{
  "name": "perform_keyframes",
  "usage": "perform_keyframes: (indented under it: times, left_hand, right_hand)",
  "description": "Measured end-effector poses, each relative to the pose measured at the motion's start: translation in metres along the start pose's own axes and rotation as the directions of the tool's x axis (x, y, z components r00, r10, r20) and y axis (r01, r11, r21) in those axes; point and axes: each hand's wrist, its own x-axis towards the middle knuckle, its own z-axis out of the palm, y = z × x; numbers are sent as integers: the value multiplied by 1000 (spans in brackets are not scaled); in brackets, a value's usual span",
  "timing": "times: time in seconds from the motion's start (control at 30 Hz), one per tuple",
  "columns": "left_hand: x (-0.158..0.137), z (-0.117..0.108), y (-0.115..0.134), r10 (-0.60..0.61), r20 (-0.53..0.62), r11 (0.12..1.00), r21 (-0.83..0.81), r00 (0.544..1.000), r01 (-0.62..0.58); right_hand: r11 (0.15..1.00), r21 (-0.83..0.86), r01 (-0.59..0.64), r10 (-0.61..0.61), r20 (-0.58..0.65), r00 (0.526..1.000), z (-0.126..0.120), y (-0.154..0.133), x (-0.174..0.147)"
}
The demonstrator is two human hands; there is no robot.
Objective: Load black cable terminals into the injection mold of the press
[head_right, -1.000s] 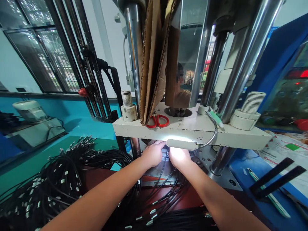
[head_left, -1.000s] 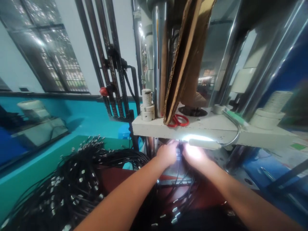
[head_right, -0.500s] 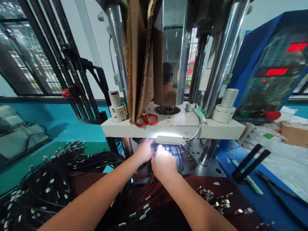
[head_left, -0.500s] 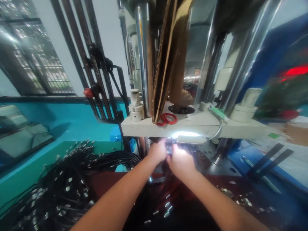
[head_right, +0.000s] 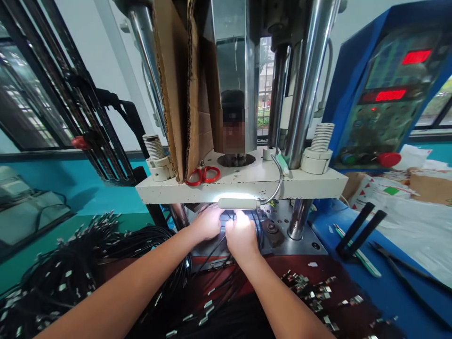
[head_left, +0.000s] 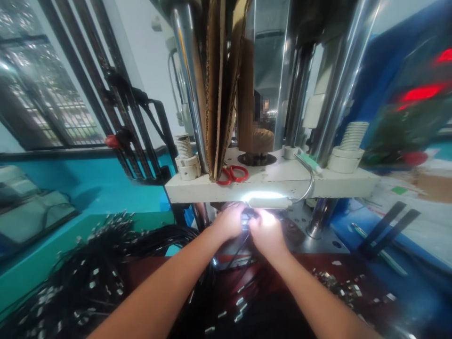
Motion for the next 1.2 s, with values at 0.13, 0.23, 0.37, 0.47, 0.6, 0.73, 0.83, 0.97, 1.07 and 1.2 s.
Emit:
perform_keyframes:
  times: [0.13, 0.23, 0.37, 0.47, 0.6, 0.73, 0.83, 0.97, 1.07, 1.2]
  left_hand:
    - [0, 3, -2, 6, 20, 1000, 21, 1000, -7]
    - [1, 0, 0, 21, 42, 1000, 14, 999, -22]
    - [-16, -21, 3, 42, 75, 999, -13, 996, -41]
    - [-50, -42, 8, 73, 151, 997, -47, 986, -67]
    - [-100, -56, 17, 167, 235, 984, 17, 957, -176]
    - [-116, -57, 21, 224, 265, 958, 117, 938, -262]
    - [-114, -57, 19, 252, 289, 950, 108, 924, -293]
    - [-116, -60, 17, 283, 290, 944, 82, 914, -318]
    - [-120, -61, 16, 307, 291, 936, 77, 906, -342]
    - [-99, -58, 12, 257, 222, 964, 5, 940, -265]
  right_hand:
    - [995, 71, -68, 70, -19, 997, -6, 3, 3]
    - [984, 130, -118, 120, -12, 993, -11, 5, 2]
    - [947, 267, -178, 170, 53, 984, -11, 4, -3]
    - [891, 391, -231, 202, 116, 973, -7, 2, -5]
    - [817, 507, -274, 237, 139, 962, -1, 2, -5]
    - [774, 563, -291, 276, 114, 954, -1, 4, -4]
    - [754, 588, -292, 301, 85, 950, -4, 7, -1]
    - [738, 611, -286, 319, 58, 946, -7, 12, 4]
    - [743, 611, -274, 315, 42, 948, -9, 13, 7]
    - [760, 588, -277, 274, 95, 957, -14, 4, 6]
